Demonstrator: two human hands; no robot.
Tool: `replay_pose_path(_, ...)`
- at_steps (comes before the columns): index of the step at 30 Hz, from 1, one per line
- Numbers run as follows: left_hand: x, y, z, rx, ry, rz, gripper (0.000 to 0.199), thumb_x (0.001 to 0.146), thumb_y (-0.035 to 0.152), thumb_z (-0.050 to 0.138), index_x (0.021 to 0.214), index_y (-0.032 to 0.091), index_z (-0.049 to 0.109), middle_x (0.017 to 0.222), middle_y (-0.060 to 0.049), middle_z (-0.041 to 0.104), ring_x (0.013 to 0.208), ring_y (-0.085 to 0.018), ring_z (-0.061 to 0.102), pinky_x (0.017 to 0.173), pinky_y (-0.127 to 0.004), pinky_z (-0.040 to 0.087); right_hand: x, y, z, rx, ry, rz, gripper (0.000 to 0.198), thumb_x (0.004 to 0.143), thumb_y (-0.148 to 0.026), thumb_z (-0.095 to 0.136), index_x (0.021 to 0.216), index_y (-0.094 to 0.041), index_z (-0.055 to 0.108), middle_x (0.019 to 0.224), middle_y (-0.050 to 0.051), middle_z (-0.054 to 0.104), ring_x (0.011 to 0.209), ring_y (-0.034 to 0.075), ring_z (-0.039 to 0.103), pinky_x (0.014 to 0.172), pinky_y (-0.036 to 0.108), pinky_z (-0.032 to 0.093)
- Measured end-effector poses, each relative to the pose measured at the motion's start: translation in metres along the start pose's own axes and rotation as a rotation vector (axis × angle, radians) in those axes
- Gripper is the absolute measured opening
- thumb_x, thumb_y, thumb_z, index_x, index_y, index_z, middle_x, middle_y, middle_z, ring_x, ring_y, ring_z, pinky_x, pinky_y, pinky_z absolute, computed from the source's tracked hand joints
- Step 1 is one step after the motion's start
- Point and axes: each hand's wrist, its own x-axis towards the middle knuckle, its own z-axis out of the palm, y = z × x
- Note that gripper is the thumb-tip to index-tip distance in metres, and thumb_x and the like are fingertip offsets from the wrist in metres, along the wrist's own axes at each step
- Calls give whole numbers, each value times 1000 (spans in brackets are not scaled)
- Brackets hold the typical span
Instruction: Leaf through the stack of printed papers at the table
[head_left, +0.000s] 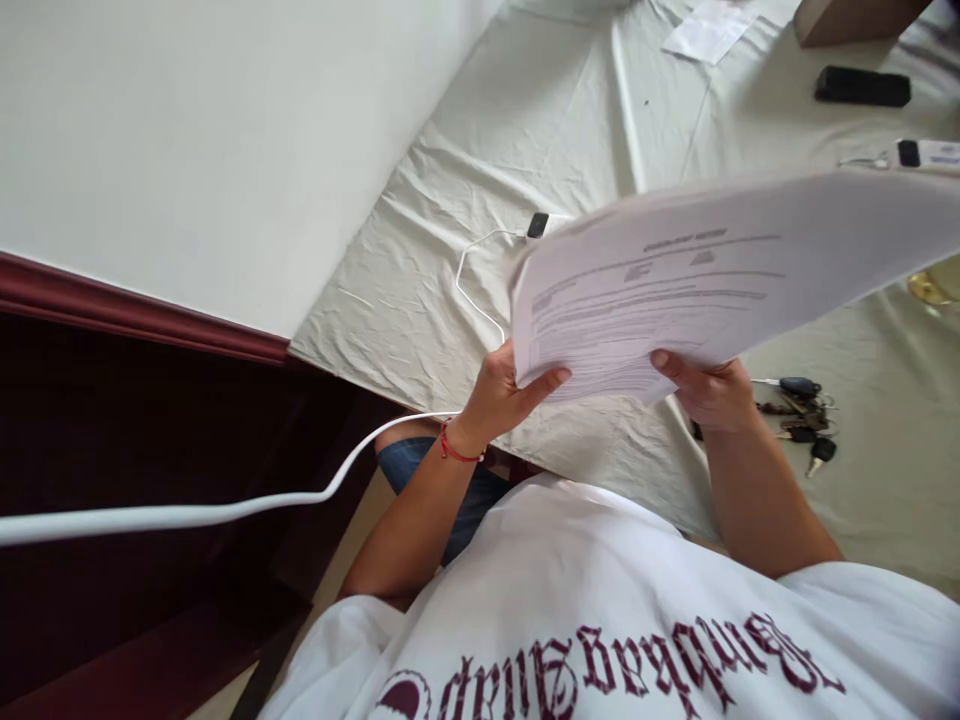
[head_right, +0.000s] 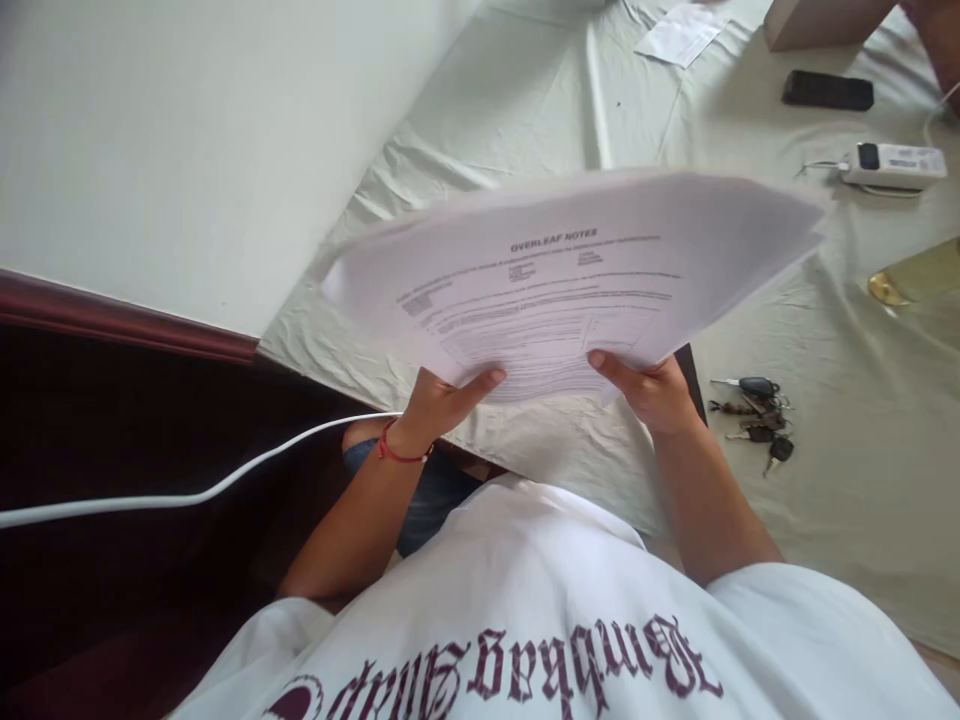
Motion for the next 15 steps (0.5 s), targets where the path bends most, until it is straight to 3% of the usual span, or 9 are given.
replay_pose_path(4,-6,-19,3,37,-2,17,45,78,46,82,113,19,73,108,-11,75,115,-30,66,106,-47,52,-1,6,-19,-188,-163,-39,41,75,-48,86,110,-28,76,104,4,78,113,33,70,105,51,55)
replay_pose_path(6,-14,-26,3,13,-10,31,46,78,48,82,113,19,73,112,-11,74,116,-30,65,107,-47,50,-4,7,-30,-273,-322,-24,36,80,-50,82,107,-27,78,106,5,79,107,30,72,101,45,57)
replay_pose_path(10,-21,-25,-5,-81,-190,88,34,85,50,75,105,22,77,105,-9,76,99,-24,68,94,-41,54,-10,-7,-39,-212,-685,-80,56,80,-68,73,117,-26,78,118,9,77,112,32,72,100,41,57)
replay_pose_path(13,-19,-20,-9,-90,-243,116,30,86,48,73,102,23,80,99,-10,76,95,-24,69,89,-39,55,-14,-20,-34,-234,-630,-65,62,78,-70,73,126,-29,75,129,9,73,122,33,67,105,39,54)
replay_pose_path(15,-16,-19,-8,-63,-269,145,28,89,45,71,101,22,81,100,-11,76,98,-25,69,90,-40,54,-14,-21,-27,-282,-601,-23,55,77,-69,75,115,-29,80,121,9,76,116,32,71,101,39,57)
